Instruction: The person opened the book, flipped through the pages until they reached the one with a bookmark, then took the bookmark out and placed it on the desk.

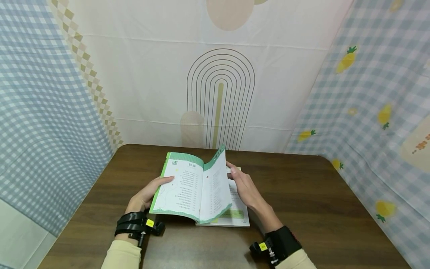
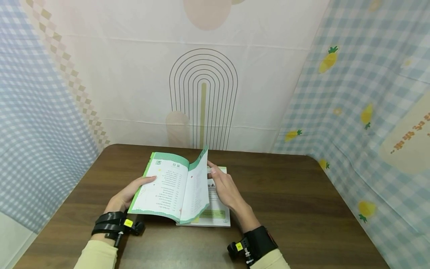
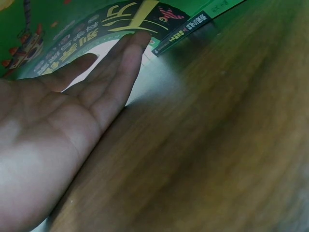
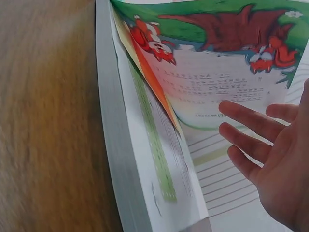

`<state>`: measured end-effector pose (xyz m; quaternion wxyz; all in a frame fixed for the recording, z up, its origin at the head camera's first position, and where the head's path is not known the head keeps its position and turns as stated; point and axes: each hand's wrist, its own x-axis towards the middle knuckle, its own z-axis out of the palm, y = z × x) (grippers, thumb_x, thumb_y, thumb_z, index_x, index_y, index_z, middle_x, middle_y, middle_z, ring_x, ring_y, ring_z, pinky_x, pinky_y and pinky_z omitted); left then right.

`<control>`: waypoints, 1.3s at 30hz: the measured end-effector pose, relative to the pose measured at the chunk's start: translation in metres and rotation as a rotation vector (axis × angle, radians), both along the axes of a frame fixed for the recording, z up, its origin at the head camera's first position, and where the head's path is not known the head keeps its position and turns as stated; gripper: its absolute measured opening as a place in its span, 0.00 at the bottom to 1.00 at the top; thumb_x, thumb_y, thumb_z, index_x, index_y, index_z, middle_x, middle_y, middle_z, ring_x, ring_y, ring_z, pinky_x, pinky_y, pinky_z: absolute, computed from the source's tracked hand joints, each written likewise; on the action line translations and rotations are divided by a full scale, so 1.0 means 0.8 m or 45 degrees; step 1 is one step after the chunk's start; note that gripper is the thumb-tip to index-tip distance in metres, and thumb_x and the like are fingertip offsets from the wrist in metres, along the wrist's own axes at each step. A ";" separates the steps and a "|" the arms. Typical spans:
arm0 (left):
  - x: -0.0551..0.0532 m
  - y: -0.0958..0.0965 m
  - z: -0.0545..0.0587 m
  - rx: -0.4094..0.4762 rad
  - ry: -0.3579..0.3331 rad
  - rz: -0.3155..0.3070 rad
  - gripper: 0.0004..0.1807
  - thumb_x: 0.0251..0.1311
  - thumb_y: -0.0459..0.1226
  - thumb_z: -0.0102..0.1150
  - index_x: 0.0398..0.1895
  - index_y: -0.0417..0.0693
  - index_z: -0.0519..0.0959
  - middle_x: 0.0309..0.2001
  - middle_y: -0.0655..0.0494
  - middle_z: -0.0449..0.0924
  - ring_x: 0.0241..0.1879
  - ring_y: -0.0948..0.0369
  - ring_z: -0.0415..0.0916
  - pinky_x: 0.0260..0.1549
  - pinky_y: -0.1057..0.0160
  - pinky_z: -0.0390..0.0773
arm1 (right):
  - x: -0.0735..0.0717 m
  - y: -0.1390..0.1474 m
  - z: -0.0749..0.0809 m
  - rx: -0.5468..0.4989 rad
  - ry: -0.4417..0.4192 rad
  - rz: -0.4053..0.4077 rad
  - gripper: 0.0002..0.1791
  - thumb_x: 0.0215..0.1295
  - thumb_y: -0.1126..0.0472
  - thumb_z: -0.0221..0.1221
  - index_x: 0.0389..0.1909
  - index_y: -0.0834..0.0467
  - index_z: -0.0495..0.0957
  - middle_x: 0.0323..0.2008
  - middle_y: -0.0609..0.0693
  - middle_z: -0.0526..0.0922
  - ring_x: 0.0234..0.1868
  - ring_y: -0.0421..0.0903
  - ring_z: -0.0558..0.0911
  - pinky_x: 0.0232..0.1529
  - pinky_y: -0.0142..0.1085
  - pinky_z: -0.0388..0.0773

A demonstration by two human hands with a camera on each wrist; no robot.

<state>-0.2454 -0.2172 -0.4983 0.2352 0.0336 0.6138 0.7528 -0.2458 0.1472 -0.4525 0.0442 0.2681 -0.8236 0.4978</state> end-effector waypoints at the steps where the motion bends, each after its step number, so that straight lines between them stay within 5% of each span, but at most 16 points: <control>1: 0.000 0.000 0.000 0.002 0.000 0.000 0.28 0.81 0.49 0.52 0.74 0.45 0.64 0.47 0.51 0.89 0.41 0.57 0.90 0.38 0.60 0.89 | 0.000 -0.002 0.000 0.007 0.006 0.006 0.32 0.89 0.45 0.30 0.81 0.53 0.64 0.53 0.54 0.89 0.63 0.53 0.84 0.69 0.59 0.71; 8: 0.000 0.001 0.001 -0.001 -0.005 0.007 0.28 0.81 0.49 0.52 0.74 0.45 0.64 0.47 0.51 0.89 0.41 0.57 0.90 0.37 0.59 0.90 | 0.007 -0.010 0.000 0.035 0.020 0.021 0.30 0.88 0.47 0.34 0.82 0.55 0.62 0.60 0.55 0.86 0.62 0.54 0.84 0.66 0.59 0.75; 26: 0.001 0.001 0.002 -0.011 -0.012 0.009 0.30 0.81 0.50 0.52 0.76 0.45 0.61 0.47 0.51 0.89 0.42 0.56 0.90 0.39 0.58 0.90 | 0.015 -0.033 0.001 0.209 -0.002 0.106 0.31 0.86 0.45 0.47 0.85 0.39 0.54 0.67 0.49 0.81 0.67 0.45 0.80 0.66 0.53 0.78; 39: 0.000 0.000 0.002 0.009 -0.044 -0.005 0.32 0.81 0.51 0.52 0.77 0.43 0.60 0.50 0.50 0.88 0.45 0.54 0.90 0.42 0.56 0.90 | 0.022 -0.045 -0.002 0.227 0.046 0.176 0.33 0.85 0.48 0.49 0.85 0.45 0.55 0.70 0.52 0.79 0.71 0.48 0.77 0.65 0.54 0.79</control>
